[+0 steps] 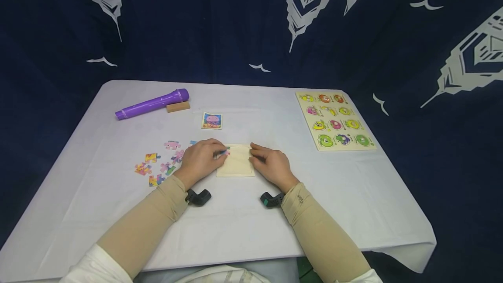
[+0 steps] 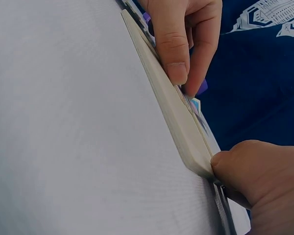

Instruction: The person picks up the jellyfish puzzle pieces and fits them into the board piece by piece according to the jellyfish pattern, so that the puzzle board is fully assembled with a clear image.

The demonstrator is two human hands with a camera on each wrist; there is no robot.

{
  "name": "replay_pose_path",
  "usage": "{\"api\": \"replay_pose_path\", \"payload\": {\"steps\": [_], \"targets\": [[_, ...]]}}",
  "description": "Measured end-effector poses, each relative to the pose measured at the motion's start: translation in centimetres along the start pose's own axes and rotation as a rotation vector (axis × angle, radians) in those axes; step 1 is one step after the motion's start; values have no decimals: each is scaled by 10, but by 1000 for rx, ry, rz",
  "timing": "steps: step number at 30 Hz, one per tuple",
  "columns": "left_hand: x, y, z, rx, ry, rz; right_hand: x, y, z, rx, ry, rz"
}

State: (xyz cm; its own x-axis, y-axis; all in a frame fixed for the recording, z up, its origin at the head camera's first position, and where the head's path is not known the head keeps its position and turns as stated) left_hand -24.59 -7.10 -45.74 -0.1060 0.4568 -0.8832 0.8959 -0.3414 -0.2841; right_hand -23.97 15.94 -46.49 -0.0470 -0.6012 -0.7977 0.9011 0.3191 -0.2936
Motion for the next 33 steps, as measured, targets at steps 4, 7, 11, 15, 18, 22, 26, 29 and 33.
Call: {"api": "replay_pose_path", "payload": {"steps": [4, 7, 11, 15, 18, 22, 26, 29, 33], "targets": [[0, 0, 0, -13, -12, -2, 0, 1, 0, 1, -3, -4], [-1, 0, -1, -16, -21, 1, 0, 1, -1, 4, -3, -5], [-9, 1, 1, -55, 4, -46, 0, 1, -2, 2, -8, -9], [-26, 3, 10, -169, 33, -156, 1, 1, -2, -5, -13, -10], [-44, 6, 22, -262, 18, -206, 1, 0, -1, -10, -11, -2], [-72, 14, 47, -388, -2, -194, 1, -2, 3, -14, -7, 13], [-91, 27, 74, -499, -5, -145, 1, -2, 3, 1, 1, 23], [-94, 36, 90, -571, -7, -91, 1, -2, 2, 21, 5, 32], [-88, 41, 102, -618, 5, -5, 0, 0, 1, 40, -7, 34]]}}
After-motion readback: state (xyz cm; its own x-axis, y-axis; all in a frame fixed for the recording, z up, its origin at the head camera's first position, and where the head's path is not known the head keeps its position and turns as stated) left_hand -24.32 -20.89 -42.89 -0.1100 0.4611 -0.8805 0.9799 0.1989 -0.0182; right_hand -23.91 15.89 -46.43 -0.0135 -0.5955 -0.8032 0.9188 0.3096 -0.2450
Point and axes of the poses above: each hand's wrist, its own y-axis away from the middle knuckle, its own x-axis out of the palm, z = x × y, the point moved 4 cm from there along -y, towards the middle knuckle, and after that the axes turned 3 degrees about -y, right-handed, at the moved point
